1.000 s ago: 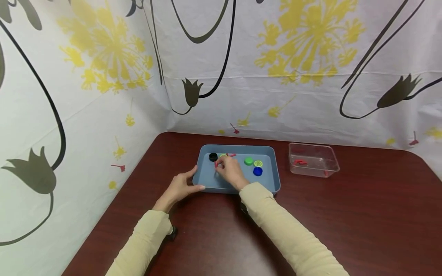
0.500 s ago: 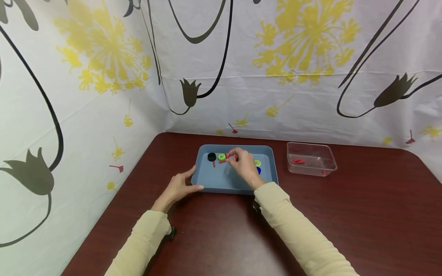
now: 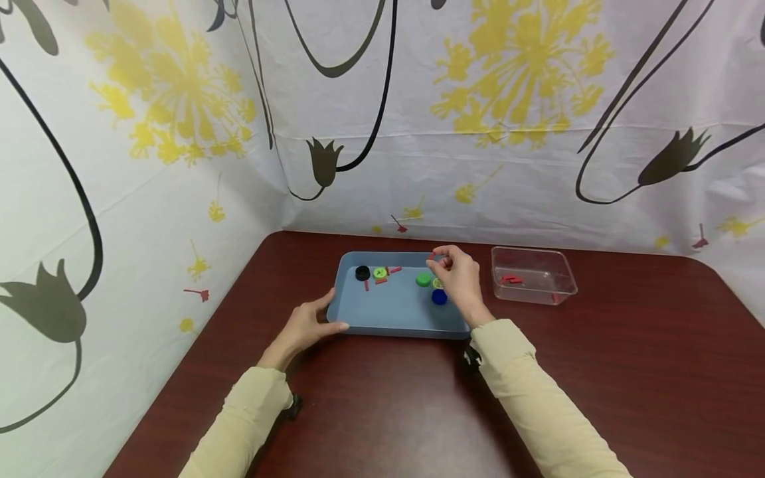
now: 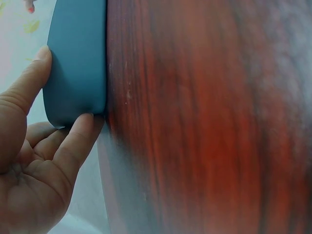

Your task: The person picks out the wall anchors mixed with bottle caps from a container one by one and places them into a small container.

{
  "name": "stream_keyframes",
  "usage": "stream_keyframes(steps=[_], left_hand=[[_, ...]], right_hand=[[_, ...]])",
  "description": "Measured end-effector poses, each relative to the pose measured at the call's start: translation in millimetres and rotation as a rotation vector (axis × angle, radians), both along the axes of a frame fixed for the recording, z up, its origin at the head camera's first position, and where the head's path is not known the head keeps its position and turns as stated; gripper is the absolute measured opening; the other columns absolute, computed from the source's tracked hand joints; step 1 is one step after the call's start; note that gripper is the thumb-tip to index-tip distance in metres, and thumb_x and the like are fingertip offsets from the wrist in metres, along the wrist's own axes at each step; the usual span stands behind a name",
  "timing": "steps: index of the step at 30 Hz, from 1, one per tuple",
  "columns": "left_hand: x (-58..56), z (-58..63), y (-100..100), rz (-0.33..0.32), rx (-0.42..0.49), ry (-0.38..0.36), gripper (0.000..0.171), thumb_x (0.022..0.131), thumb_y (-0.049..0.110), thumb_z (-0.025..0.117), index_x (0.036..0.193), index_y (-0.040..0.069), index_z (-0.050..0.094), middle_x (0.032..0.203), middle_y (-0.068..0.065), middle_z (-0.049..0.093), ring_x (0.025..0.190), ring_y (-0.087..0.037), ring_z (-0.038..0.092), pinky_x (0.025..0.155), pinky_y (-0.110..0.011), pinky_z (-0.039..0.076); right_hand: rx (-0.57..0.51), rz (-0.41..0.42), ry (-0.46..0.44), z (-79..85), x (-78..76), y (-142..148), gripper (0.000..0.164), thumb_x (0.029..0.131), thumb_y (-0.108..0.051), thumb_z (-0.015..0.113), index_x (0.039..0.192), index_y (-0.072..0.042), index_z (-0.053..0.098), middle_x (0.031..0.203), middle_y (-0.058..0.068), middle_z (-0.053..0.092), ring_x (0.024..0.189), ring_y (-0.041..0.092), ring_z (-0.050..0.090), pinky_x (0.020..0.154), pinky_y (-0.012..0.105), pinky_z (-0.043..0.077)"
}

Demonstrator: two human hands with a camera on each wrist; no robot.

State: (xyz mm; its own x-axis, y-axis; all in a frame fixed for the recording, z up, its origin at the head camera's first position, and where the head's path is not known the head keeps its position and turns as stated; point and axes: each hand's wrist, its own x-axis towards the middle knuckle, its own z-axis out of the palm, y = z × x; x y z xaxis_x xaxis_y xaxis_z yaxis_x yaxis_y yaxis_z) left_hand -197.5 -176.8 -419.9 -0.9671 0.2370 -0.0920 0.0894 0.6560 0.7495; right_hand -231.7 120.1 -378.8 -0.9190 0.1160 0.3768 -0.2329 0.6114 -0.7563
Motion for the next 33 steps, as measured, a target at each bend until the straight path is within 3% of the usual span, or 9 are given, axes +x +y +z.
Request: stream_keyframes(steps=[7, 16, 21, 26, 29, 33], left_hand=[[0.3, -0.1, 0, 0.008, 0.010, -0.011, 0.090, 0.077, 0.039, 0.076, 0.148, 0.015, 0.027, 0.148, -0.015, 0.037, 0.124, -0.028, 0.050, 0.096, -0.042, 0.045], [-0.1, 0.5, 0, 0.011, 0.014, -0.009, 0.090, 0.077, 0.039, 0.076, 0.148, 0.015, 0.027, 0.148, -0.016, 0.036, 0.123, -0.029, 0.051, 0.096, -0.043, 0.046], [-0.8, 0.3, -1, 0.010, 0.009, -0.016, 0.090, 0.077, 0.039, 0.076, 0.149, 0.015, 0.027, 0.149, -0.015, 0.035, 0.125, -0.029, 0.049, 0.097, -0.043, 0.045], [-1.2, 0.2, -1, 0.012, 0.006, -0.019, 0.090, 0.077, 0.039, 0.075, 0.149, 0.015, 0.026, 0.149, -0.014, 0.034, 0.128, -0.029, 0.046, 0.098, -0.044, 0.044], [-1.2, 0.1, 0, 0.016, 0.007, -0.025, 0.090, 0.077, 0.038, 0.075, 0.149, 0.016, 0.026, 0.149, -0.014, 0.034, 0.129, -0.029, 0.044, 0.098, -0.044, 0.043], [-0.9, 0.0, 0, 0.021, 0.013, -0.033, 0.090, 0.077, 0.038, 0.076, 0.149, 0.016, 0.026, 0.149, -0.014, 0.035, 0.129, -0.029, 0.045, 0.098, -0.044, 0.043]], right_hand=[[-0.025, -0.105, 0.044, -4.1, -0.4, 27, 0.023, 0.086, -0.015, 0.070, 0.103, -0.001, 0.066, 0.074, 0.011, 0.062, 0.061, 0.014, 0.052, 0.056, 0.022, 0.040], [-0.081, -0.254, 0.041, -13.1, 1.1, 66, 0.022, 0.086, -0.017, 0.069, 0.104, -0.003, 0.066, 0.073, 0.010, 0.063, 0.047, -0.007, 0.042, 0.049, 0.015, 0.036], [-0.099, -0.301, 0.068, -16.0, 1.9, 81, 0.021, 0.087, -0.016, 0.068, 0.102, -0.002, 0.066, 0.074, 0.013, 0.063, 0.049, -0.008, 0.040, 0.059, 0.020, 0.036], [-0.120, -0.358, 0.105, -17.5, 1.9, 98, 0.022, 0.087, -0.014, 0.067, 0.103, 0.001, 0.065, 0.077, 0.018, 0.063, 0.052, -0.015, 0.037, 0.081, 0.030, 0.039], [-0.143, -0.390, 0.117, -18.8, 2.5, 107, 0.022, 0.086, -0.013, 0.068, 0.102, 0.002, 0.065, 0.074, 0.014, 0.061, 0.054, -0.015, 0.037, 0.095, 0.042, 0.033], [-0.149, -0.413, 0.096, -20.3, 3.7, 117, 0.024, 0.087, -0.014, 0.067, 0.104, 0.002, 0.064, 0.070, 0.002, 0.056, 0.056, -0.011, 0.037, 0.097, 0.043, 0.032]])
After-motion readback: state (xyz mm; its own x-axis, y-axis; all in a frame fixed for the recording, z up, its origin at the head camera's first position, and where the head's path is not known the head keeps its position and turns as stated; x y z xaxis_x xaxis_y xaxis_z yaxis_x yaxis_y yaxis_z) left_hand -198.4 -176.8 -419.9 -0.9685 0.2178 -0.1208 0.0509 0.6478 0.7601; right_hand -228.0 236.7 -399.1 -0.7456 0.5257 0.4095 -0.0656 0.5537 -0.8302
